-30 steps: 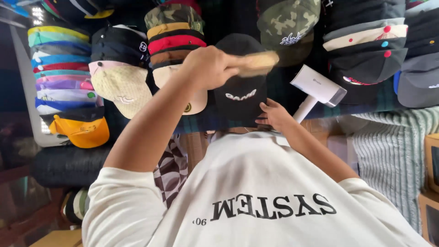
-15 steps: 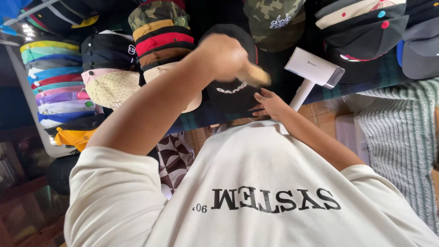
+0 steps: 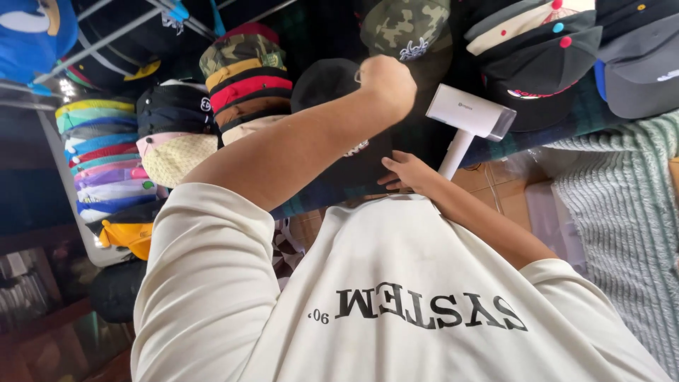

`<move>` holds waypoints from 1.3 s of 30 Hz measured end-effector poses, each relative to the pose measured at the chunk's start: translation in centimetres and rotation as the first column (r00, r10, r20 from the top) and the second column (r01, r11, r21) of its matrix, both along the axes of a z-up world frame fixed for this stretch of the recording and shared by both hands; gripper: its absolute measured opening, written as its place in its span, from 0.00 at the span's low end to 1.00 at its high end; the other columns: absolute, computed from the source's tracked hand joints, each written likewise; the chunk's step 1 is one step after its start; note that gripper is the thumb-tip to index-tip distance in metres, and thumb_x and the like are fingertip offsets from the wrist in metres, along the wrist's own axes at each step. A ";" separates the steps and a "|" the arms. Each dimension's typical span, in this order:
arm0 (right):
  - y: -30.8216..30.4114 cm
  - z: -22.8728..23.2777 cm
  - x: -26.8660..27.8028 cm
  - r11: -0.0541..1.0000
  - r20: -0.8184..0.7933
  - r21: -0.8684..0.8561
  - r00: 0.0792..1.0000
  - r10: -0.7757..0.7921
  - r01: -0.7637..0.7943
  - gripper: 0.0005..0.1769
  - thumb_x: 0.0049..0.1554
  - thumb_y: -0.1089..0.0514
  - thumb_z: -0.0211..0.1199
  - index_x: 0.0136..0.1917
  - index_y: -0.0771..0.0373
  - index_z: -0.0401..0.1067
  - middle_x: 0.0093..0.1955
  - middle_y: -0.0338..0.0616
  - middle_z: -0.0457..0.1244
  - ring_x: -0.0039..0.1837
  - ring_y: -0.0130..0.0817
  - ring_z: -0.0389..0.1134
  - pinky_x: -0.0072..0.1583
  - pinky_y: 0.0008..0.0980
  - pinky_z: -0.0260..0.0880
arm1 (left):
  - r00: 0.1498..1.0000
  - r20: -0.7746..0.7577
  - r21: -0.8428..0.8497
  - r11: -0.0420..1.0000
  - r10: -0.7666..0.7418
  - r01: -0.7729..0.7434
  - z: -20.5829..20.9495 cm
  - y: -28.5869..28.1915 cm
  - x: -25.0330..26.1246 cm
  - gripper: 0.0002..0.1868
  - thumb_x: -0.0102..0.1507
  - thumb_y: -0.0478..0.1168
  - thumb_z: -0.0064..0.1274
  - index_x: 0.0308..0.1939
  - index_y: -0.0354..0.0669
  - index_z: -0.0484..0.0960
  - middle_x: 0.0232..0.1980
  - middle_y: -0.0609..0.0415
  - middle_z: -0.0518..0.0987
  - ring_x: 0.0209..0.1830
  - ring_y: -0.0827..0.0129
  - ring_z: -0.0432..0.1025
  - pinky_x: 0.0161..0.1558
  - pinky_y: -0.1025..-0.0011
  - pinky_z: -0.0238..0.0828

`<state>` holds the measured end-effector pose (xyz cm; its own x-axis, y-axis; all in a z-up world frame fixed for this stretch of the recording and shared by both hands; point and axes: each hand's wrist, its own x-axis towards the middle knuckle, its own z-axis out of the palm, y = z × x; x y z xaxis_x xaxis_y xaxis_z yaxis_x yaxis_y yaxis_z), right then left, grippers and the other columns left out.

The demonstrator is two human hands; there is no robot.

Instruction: Brushing and using a dryer on a collection of baseball caps to clean and shape them while using a wooden hat mold.

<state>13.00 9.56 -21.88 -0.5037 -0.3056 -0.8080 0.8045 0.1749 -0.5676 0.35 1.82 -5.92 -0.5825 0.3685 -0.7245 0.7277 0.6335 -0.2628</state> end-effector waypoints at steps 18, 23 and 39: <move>1.3 -6.5 0.3 0.970 -0.041 -0.231 0.995 -0.087 0.075 0.38 0.62 0.57 0.64 0.79 0.70 0.53 0.68 0.63 0.63 0.52 0.49 0.76 0.55 0.48 0.79 | 0.978 0.044 0.083 0.975 0.202 -0.205 -4.7 1.4 -3.1 0.14 0.62 0.47 0.51 0.45 0.49 0.88 0.42 0.56 0.85 0.44 0.52 0.79 0.29 0.49 0.77; 1.5 -8.5 -0.5 0.967 -0.093 -0.253 0.995 -0.041 0.016 0.32 0.63 0.59 0.61 0.77 0.72 0.58 0.66 0.62 0.65 0.53 0.53 0.75 0.56 0.50 0.78 | 0.916 -0.347 0.115 0.978 0.204 -0.174 -7.4 3.7 -4.3 0.11 0.62 0.34 0.48 0.45 0.41 0.84 0.38 0.45 0.79 0.34 0.45 0.72 0.16 0.53 0.61; 1.6 -0.9 -0.4 0.994 -0.066 -0.062 0.994 0.083 -0.087 0.22 0.65 0.52 0.54 0.71 0.57 0.66 0.62 0.43 0.66 0.59 0.36 0.70 0.62 0.36 0.74 | 0.429 0.270 0.612 0.190 0.862 -0.768 4.0 -22.6 1.7 0.24 0.73 0.51 0.40 0.73 0.66 0.72 0.49 0.61 0.76 0.43 0.67 0.68 0.40 0.68 0.66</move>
